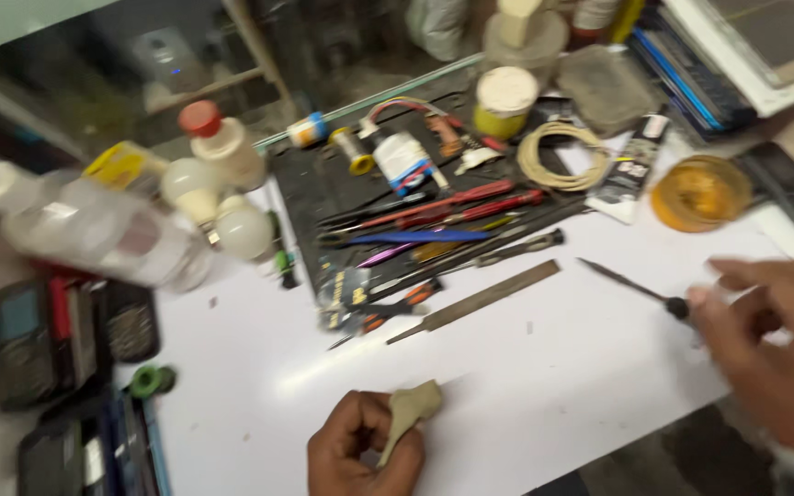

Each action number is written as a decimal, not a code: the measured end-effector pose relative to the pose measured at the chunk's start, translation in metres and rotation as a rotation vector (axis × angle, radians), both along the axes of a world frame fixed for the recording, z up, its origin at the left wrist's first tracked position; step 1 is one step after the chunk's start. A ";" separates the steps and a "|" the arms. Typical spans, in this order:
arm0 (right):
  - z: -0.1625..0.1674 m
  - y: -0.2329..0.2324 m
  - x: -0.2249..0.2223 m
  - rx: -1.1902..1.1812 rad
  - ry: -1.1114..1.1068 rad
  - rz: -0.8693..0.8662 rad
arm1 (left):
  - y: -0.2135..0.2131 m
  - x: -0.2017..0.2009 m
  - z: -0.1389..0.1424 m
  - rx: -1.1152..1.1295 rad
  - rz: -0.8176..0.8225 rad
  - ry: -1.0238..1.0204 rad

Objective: The person disassembles a feature phone at a repair bench, prying off the back cover and removing the battery, then wipes several phones with a cloth. They then use a screwdriver to work on the internal components of a disassembled smartphone lying on the bench.

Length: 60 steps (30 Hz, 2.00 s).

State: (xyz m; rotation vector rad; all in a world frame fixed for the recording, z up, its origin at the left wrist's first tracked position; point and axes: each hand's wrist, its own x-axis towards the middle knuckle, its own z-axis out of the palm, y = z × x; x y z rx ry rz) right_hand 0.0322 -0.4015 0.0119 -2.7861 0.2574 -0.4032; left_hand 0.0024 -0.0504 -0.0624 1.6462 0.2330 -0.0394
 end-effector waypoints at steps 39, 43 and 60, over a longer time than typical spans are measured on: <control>-0.079 0.185 -0.014 0.949 0.132 0.293 | 0.049 0.005 0.050 -0.093 0.013 -0.098; -0.072 0.185 -0.012 0.822 0.055 0.517 | 0.049 0.005 0.051 0.020 -0.008 -0.149; -0.072 0.188 -0.014 0.842 0.113 0.415 | 0.045 0.002 0.059 0.067 -0.029 -0.203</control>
